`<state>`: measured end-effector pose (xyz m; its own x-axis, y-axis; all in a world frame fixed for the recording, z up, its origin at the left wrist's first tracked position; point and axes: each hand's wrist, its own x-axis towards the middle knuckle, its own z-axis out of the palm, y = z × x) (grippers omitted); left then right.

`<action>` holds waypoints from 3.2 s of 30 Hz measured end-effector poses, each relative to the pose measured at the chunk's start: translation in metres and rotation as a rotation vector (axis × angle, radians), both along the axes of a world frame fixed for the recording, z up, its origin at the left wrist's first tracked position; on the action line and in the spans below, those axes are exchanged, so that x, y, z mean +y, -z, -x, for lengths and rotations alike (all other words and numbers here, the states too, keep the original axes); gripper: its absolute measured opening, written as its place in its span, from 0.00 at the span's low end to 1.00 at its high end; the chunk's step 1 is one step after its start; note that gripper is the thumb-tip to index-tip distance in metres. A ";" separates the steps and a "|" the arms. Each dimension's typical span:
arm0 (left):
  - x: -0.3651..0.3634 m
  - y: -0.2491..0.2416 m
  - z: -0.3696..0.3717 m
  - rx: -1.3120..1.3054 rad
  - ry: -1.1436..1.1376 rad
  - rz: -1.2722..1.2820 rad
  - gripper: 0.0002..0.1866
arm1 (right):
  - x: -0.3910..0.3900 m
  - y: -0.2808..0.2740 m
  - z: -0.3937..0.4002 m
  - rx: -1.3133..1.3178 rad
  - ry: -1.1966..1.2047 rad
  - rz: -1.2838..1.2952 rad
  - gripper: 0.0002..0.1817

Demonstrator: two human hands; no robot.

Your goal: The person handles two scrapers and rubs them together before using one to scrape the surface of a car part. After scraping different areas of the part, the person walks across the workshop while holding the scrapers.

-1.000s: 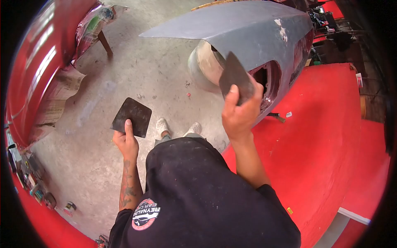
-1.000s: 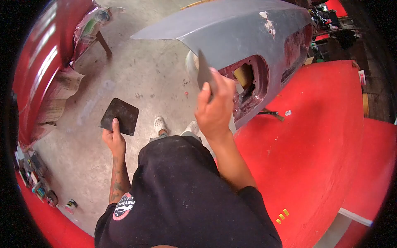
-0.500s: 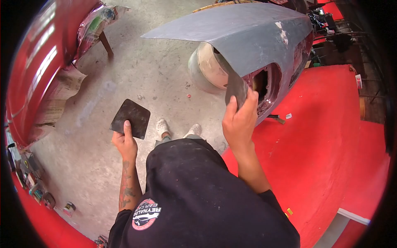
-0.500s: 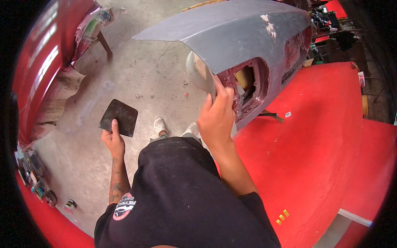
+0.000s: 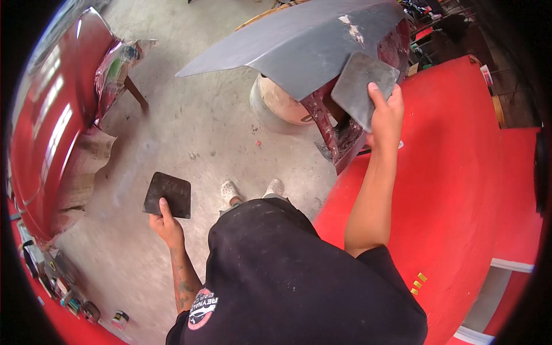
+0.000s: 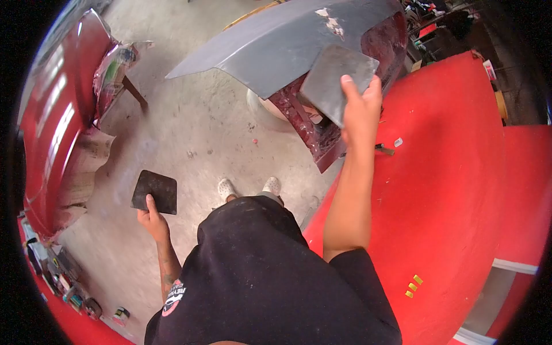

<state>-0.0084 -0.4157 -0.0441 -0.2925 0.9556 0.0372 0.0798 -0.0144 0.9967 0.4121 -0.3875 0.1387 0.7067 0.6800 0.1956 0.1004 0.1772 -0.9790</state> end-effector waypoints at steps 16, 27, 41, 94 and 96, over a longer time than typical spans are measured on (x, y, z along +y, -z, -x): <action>0.006 -0.012 -0.006 0.086 0.087 -0.020 0.15 | -0.078 0.047 0.012 0.184 -0.173 0.055 0.21; -0.002 -0.040 -0.050 0.188 0.045 -0.020 0.18 | -0.086 0.135 -0.122 0.332 0.287 -0.105 0.19; -0.033 -0.048 -0.105 0.231 0.155 -0.033 0.13 | -0.108 0.089 -0.235 0.555 0.059 0.458 0.24; -0.087 -0.066 -0.140 0.270 0.130 -0.007 0.12 | 0.058 0.051 -0.212 0.301 -0.037 -0.237 0.16; -0.087 -0.068 -0.140 0.283 0.128 -0.014 0.12 | 0.073 0.057 -0.215 0.191 0.011 -0.226 0.15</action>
